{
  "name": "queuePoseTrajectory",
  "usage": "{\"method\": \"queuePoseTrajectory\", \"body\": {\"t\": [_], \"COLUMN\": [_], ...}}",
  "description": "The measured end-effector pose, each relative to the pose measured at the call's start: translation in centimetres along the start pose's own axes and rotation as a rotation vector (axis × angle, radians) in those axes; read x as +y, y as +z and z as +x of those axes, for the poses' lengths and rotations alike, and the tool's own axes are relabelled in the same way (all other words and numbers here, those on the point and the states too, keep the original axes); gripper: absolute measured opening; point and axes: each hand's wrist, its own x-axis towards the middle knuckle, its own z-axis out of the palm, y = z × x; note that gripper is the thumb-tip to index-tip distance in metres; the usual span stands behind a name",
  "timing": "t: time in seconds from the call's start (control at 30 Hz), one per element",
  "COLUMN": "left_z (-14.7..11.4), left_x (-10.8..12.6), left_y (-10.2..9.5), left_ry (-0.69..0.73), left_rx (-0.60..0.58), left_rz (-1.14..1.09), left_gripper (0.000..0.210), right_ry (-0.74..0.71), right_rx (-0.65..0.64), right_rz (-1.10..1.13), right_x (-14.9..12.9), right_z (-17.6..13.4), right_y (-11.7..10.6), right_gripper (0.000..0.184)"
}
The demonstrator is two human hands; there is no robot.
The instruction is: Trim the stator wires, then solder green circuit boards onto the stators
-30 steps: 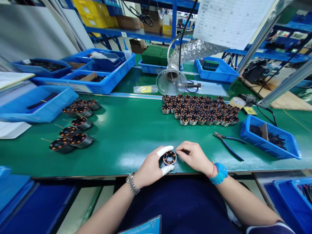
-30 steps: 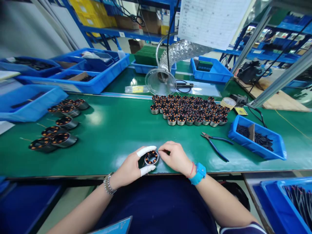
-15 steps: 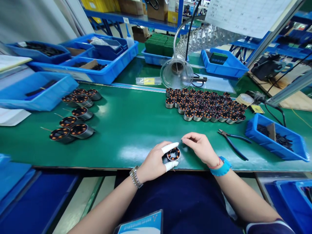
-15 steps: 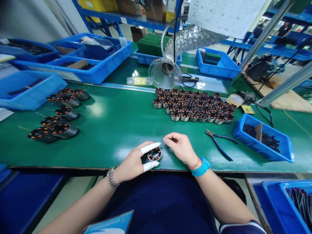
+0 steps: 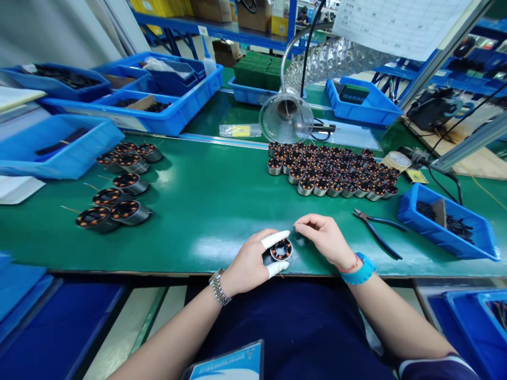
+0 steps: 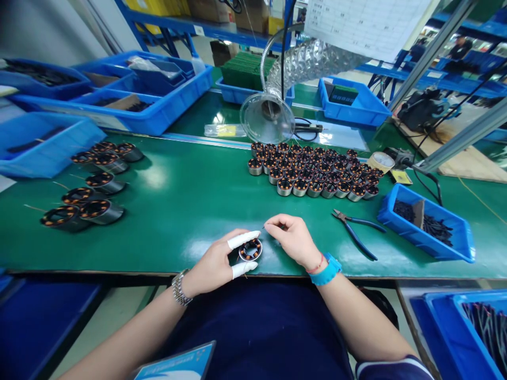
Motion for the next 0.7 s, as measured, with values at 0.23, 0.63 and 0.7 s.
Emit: {"method": "queuePoseTrajectory", "body": {"t": [0.23,0.63,0.7], "left_z": [0.13,0.11,0.12], "left_x": [0.07,-0.06,-0.07], "left_y": [-0.1,-0.04,0.0], "left_ry": [0.008,0.02,0.018], "left_rx": [0.008,0.013,0.013], "left_rz": [-0.005,-0.01,-0.011], "left_gripper": [0.052,0.053,0.053], "right_ry": [-0.007,-0.051,-0.082], "right_rx": [0.0,-0.049,-0.069], "right_rz": [-0.006,-0.082,-0.136], "right_x": [0.07,-0.1,-0.16], "right_z": [0.1,0.05,-0.01], "right_y": [-0.05,0.02,0.04], "right_gripper": [0.016,0.012,0.012]}}
